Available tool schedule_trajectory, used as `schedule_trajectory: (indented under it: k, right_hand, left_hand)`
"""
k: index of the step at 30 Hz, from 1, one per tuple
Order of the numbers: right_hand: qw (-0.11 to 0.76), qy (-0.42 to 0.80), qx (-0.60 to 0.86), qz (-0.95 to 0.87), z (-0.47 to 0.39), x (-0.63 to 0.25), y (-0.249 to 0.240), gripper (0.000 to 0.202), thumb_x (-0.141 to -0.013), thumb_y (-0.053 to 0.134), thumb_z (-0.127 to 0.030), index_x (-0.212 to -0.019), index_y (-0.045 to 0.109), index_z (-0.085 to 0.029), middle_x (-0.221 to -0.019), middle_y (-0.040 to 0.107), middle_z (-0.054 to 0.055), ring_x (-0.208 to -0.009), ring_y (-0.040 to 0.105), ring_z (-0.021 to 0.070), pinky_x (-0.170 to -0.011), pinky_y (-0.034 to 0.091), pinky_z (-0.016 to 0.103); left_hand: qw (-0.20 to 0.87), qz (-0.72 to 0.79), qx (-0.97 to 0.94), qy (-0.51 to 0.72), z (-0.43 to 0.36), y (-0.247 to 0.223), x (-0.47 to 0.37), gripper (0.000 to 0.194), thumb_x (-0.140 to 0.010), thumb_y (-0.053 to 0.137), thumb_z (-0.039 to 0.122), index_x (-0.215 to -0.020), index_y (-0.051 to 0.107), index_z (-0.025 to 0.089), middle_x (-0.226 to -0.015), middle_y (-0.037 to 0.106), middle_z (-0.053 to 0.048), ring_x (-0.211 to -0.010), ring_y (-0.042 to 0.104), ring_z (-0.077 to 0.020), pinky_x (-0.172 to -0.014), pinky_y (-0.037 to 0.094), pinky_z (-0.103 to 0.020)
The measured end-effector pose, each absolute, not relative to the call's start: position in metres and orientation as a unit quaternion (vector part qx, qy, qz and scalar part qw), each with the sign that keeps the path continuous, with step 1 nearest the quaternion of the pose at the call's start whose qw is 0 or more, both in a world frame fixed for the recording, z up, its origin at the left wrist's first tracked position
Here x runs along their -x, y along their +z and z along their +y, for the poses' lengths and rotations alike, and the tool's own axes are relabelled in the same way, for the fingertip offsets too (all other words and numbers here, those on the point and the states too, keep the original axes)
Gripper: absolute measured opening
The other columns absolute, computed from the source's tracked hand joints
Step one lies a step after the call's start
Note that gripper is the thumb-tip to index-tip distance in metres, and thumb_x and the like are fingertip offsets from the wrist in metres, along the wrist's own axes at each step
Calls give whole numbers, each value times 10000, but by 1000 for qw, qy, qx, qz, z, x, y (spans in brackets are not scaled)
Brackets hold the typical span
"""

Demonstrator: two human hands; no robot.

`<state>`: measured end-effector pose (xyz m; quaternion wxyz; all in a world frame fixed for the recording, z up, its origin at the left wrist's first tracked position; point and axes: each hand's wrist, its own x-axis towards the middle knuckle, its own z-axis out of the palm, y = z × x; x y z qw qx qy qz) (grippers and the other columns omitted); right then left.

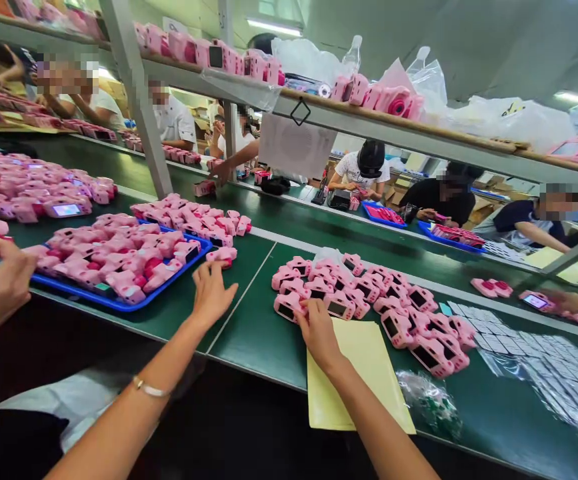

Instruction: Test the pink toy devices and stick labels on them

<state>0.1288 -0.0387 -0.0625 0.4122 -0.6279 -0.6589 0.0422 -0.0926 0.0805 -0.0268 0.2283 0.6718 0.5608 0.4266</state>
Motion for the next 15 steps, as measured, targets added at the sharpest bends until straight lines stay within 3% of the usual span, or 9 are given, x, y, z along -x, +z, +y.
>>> schedule_trajectory:
  k: [2, 6, 8, 11, 13, 15]
  right_hand:
    - [408, 29, 633, -657, -36, -128, -61, 191, -954, 441, -253, -1040, 562, -133, -1062, 562, 153, -863, 620, 236, -707, 538, 357]
    - [381, -21, 650, -657, -51, -124, -53, 272, -964, 432, -293, -1159, 532, -132, -1162, 523, 173, -733, 623, 201, -548, 517, 316]
    - [388, -30, 645, -658, -65, -120, -48, 262, -975, 414, -296, -1151, 537, -145, -1159, 529, 164, -722, 625, 191, -534, 520, 306]
    - [421, -14, 615, -667, -83, -106, -40, 263, -977, 414, -270, -1179, 534, -154, -1160, 530, 164, -793, 635, 198, -604, 564, 314]
    - [418, -28, 588, -692, -90, -94, -36, 342, -964, 456, -271, -1287, 501, -171, -1227, 493, 182, -826, 636, 202, -623, 582, 317]
    - [398, -68, 560, -724, -93, -85, -32, 452, -934, 533, -286, -1378, 462, -238, -1307, 434, 189, -867, 636, 219, -630, 594, 328]
  left_hand:
    - [199, 563, -683, 422, 116, -14, 95, 627, -632, 705, 150, -1224, 498, 168, -1463, 321, -160, -1433, 117, -379, -1186, 107, -538]
    - [222, 564, -688, 400, 153, -1, 95, 527, -576, 739, 70, -1075, 606, 176, -1293, 539, -144, -1343, 348, -400, -1153, 218, -529]
    - [244, 570, -670, 408, 148, 0, 95, 475, -576, 766, 91, -1023, 636, 188, -1255, 572, -130, -1301, 413, -414, -1134, 256, -541]
    - [302, 576, -625, 433, 112, 0, 89, 560, -627, 809, 247, -1142, 598, 179, -1254, 579, -147, -1246, 494, -401, -1057, 383, -531]
    - [380, 564, -594, 430, 75, 2, 80, 647, -712, 761, 427, -1245, 531, 142, -1156, 635, -173, -1080, 624, -368, -880, 521, -499]
    - [482, 526, -579, 396, 33, 6, 69, 617, -785, 660, 556, -1228, 558, 139, -1065, 689, -162, -927, 694, -322, -734, 577, -439]
